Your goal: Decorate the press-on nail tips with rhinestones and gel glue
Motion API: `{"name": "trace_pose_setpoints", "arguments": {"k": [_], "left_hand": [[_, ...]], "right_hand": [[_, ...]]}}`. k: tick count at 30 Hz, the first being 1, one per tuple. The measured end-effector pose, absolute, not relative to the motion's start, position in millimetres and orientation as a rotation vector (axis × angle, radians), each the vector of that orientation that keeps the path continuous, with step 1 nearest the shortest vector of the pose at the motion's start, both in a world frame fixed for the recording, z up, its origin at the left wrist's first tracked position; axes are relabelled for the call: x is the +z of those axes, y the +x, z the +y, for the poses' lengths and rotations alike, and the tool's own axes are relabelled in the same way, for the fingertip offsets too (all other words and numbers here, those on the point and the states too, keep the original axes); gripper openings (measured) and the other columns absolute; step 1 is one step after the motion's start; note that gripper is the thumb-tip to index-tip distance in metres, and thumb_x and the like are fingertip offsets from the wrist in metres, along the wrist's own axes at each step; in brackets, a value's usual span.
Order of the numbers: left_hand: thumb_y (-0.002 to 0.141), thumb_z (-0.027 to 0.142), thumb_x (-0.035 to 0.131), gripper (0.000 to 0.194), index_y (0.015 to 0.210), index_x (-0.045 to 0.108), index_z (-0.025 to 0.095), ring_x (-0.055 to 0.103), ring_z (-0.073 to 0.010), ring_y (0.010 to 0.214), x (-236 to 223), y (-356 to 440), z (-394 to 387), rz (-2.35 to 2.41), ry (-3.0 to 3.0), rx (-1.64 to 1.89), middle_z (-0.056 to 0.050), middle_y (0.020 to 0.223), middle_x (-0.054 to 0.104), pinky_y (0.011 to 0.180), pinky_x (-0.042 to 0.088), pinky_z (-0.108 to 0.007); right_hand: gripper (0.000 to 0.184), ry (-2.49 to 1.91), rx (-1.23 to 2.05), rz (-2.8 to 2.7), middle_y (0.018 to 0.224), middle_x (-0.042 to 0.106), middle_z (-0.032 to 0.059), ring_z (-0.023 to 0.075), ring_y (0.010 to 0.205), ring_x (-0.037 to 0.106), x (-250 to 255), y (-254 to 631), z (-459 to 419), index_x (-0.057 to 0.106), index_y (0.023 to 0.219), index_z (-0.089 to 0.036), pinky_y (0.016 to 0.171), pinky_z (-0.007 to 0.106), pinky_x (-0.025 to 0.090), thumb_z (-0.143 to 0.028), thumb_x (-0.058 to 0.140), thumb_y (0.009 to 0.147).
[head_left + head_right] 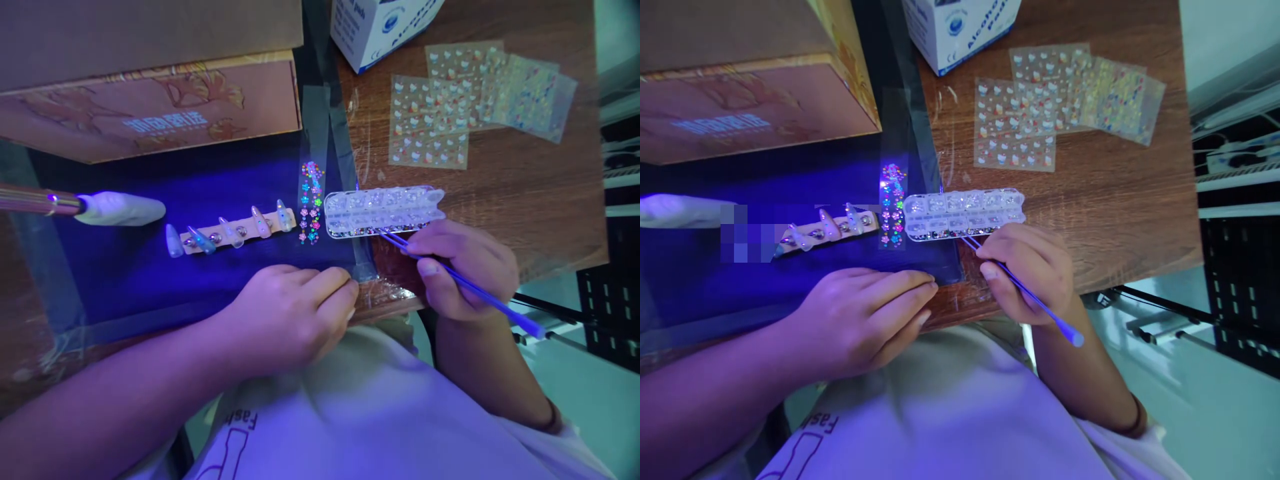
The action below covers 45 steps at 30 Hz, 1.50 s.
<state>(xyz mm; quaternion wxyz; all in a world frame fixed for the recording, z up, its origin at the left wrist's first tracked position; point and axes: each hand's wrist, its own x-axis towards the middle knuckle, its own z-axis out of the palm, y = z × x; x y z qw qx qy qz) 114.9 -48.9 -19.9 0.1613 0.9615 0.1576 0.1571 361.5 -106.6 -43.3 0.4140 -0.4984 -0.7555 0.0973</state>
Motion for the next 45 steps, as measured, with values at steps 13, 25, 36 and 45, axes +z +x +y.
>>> {"name": "trace_pose_setpoints", "arguments": {"k": [13,25,36,45], "left_hand": [[0.093,0.024,0.054,0.016,0.098,0.068,0.016,0.069,-0.014,0.059,-18.1,114.9,-45.9,0.403,2.75,0.412,-0.001,0.096,0.077,0.046,0.052,-0.03],[0.092,0.024,0.056,0.015,0.1,0.067,0.016,0.07,-0.0155,0.059,-19.5,114.0,-45.7,0.401,2.735,0.402,-0.001,0.098,0.077,0.045,0.053,-0.032],[0.092,0.023,0.055,0.015,0.1,0.067,0.016,0.069,-0.0149,0.059,-17.6,114.3,-43.6,0.393,2.744,0.408,-0.002,0.097,0.077,0.046,0.054,-0.031],[0.093,0.024,0.054,0.016,0.1,0.066,0.016,0.069,-0.0144,0.059,-19.4,115.0,-43.6,0.387,2.748,0.4,-0.002,0.097,0.077,0.046,0.053,-0.03]], "right_hand": [[0.01,-1.195,0.269,-1.941,0.078,0.067,0.0015,0.0129,0.07,0.064,-42.4,362.5,-105.2,0.065,0.09,-0.017,0.063,0.026,0.053,-0.014,0.057,0.084],[0.009,-1.17,0.22,-1.912,0.075,0.065,0.0015,0.0132,0.066,0.062,-43.6,361.9,-104.7,0.064,0.089,-0.018,0.059,0.026,0.052,-0.015,0.058,0.083],[0.011,-1.191,0.242,-1.935,0.074,0.065,0.0015,0.0125,0.067,0.062,-40.3,360.7,-104.7,0.064,0.088,-0.017,0.06,0.025,0.051,-0.012,0.057,0.081],[0.012,-1.174,0.247,-1.944,0.075,0.066,0.0012,0.0127,0.067,0.062,-41.9,361.1,-103.5,0.065,0.089,-0.017,0.061,0.026,0.051,-0.012,0.057,0.082]]}}
